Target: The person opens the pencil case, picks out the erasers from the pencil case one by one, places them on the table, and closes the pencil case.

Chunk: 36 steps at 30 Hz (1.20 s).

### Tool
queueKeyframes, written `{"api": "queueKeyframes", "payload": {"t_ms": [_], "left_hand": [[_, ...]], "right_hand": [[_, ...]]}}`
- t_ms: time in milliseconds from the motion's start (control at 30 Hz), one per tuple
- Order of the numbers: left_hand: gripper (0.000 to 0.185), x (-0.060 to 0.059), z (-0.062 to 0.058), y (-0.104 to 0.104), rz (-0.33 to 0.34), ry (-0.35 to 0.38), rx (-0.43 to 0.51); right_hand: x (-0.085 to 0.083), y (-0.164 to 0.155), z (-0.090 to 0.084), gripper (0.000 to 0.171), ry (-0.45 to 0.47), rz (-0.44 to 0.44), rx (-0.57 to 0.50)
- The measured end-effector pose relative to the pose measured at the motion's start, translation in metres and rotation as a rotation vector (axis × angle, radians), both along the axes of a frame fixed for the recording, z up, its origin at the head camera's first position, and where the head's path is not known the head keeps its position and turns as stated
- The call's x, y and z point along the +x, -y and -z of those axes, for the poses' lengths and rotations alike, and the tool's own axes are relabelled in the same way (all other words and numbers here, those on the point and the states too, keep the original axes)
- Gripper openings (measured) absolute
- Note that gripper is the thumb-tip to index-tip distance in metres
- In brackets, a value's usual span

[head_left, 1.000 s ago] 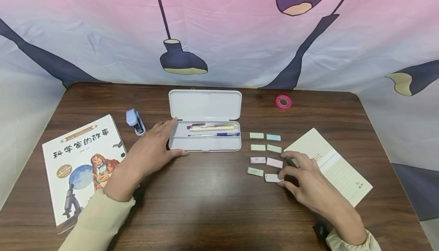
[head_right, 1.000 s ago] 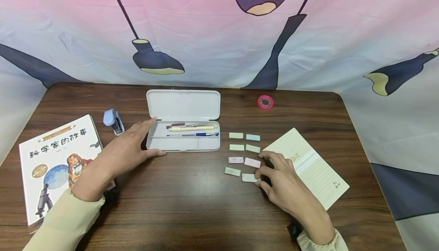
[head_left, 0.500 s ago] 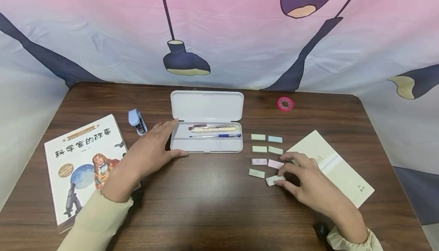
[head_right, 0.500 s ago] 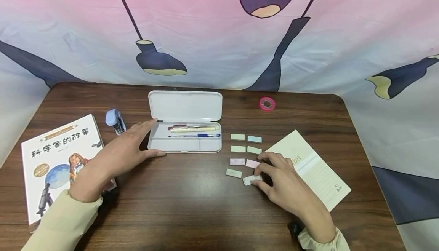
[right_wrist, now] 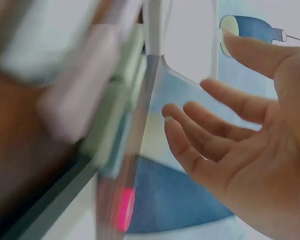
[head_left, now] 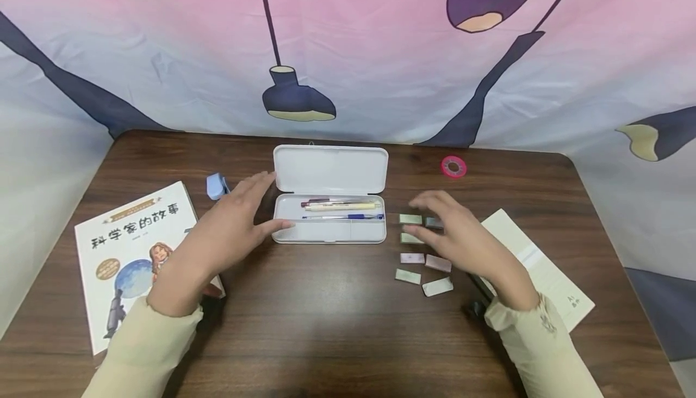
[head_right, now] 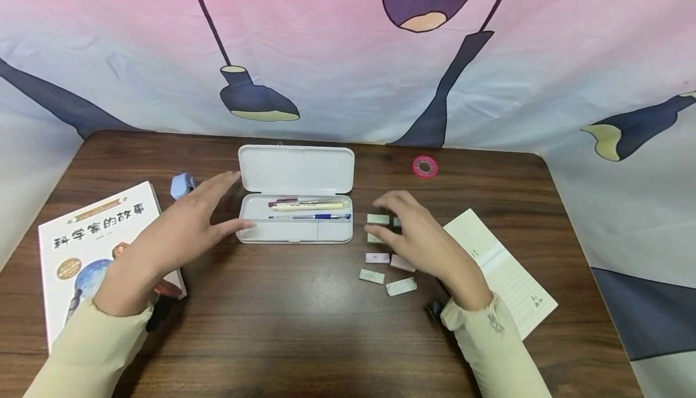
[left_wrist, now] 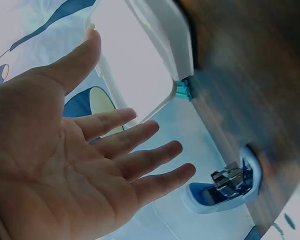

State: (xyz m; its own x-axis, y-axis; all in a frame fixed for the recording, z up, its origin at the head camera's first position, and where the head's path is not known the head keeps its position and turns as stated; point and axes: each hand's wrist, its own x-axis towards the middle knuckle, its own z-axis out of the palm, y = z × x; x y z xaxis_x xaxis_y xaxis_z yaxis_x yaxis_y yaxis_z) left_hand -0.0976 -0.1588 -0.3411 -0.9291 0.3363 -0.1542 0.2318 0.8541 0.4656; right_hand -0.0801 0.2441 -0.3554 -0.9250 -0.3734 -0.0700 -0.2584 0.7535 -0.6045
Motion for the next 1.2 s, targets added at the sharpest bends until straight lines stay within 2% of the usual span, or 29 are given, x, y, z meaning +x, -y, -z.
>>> {"api": "queueKeyframes", "payload": {"t_ms": [167,300,433,533,667,800,1000,1200], "left_hand": [[0.098,-0.009,-0.008,-0.001,-0.034,-0.008,0.009],[0.099,-0.018,-0.014,-0.005,-0.046,-0.014,0.024],[0.098,-0.030,-0.018,-0.012,-0.037,-0.024,0.039],[0.098,-0.039,-0.020,-0.015,-0.031,-0.021,0.034],[0.097,-0.045,-0.022,-0.018,-0.032,-0.006,0.020],[0.093,-0.045,-0.024,-0.020,-0.023,-0.012,0.020],[0.085,-0.033,-0.023,-0.020,0.017,-0.036,0.036],[0.086,-0.018,-0.023,-0.018,0.025,-0.053,0.028]], "right_hand": [[-0.040,0.022,-0.008,0.073,0.085,0.045,-0.027],[-0.068,0.035,-0.006,0.087,0.117,0.062,0.011],[-0.087,0.045,-0.002,0.088,0.119,0.070,0.043],[-0.095,0.051,0.002,0.081,0.093,0.066,0.031],[-0.098,0.059,0.004,0.064,0.016,0.056,-0.007],[-0.093,0.063,0.002,0.047,-0.059,0.058,-0.042],[-0.078,0.064,0.002,0.036,-0.117,0.045,-0.078],[-0.059,0.061,0.007,0.042,-0.175,0.009,-0.090]]}}
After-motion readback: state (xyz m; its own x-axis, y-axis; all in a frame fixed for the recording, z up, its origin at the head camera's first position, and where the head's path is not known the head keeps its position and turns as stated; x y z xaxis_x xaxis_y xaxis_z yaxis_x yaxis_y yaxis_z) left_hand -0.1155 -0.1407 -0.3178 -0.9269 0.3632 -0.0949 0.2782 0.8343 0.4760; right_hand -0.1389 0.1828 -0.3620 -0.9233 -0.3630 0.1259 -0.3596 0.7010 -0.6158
